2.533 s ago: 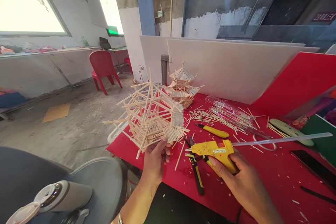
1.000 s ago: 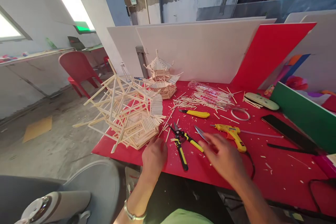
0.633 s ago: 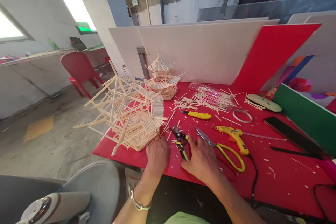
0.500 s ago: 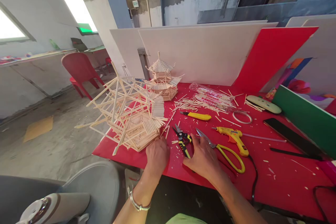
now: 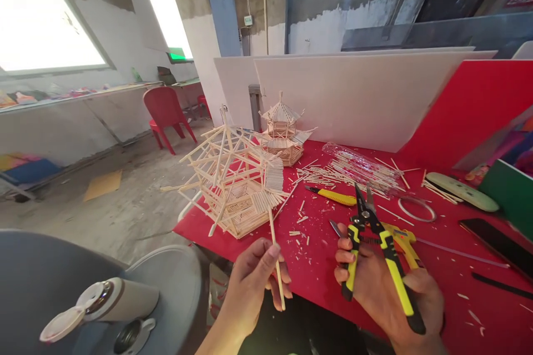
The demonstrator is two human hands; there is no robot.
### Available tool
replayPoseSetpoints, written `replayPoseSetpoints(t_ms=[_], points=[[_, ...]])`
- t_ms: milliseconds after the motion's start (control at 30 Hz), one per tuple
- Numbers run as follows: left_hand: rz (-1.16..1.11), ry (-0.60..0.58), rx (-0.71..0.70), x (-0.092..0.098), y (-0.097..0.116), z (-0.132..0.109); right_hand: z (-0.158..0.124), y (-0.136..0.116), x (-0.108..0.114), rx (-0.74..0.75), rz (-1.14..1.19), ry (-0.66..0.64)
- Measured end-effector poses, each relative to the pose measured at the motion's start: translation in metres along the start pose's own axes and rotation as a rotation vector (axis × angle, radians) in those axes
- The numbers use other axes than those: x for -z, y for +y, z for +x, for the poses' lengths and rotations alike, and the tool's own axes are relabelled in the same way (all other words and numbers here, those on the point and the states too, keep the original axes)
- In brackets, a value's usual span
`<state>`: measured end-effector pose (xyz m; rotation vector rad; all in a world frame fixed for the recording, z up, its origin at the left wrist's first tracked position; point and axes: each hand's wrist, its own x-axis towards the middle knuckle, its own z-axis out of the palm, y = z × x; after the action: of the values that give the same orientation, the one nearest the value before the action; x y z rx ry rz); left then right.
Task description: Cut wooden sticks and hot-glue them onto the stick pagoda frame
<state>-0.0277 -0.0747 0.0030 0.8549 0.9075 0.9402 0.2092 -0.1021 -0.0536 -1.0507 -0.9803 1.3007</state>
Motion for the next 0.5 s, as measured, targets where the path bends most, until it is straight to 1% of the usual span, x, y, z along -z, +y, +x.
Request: replayPoseSetpoints(t_ms=[67,167,200,267,300,333,367,433,500], points=[[-0.078,0.083,-0.002,0.003,0.006,0.001,0.008,0.010,-0.001,-0.061,0.008,-0.027],[-0.142,0.192,-0.036,0.012,0.013,0.006,0.016,0.024,0.000,-0.198,0.218,-0.094],[-0.144,0.211,-0.051,0.014,0.015,0.008,0.017,0.028,0.001,-0.235,0.313,-0.153],[-0.125,0.219,-0.071,0.018,0.018,0.009,0.014,0.034,0.003,-0.284,0.486,-0.311],[-0.102,0.211,-0.078,0.020,0.018,0.008,0.010,0.034,0.003,-0.300,0.556,-0.380],[-0.072,0.192,-0.084,0.020,0.018,0.007,0.005,0.032,0.003,-0.315,0.610,-0.421],[-0.038,0.165,-0.095,0.020,0.017,0.005,-0.001,0.027,0.001,-0.330,0.647,-0.434],[0.026,0.068,-0.135,0.016,0.011,0.005,-0.014,0.012,-0.006,-0.392,0.685,-0.418],[0.064,-0.068,-0.187,0.009,0.002,0.009,-0.023,-0.005,-0.018,-0.499,0.719,-0.461]])
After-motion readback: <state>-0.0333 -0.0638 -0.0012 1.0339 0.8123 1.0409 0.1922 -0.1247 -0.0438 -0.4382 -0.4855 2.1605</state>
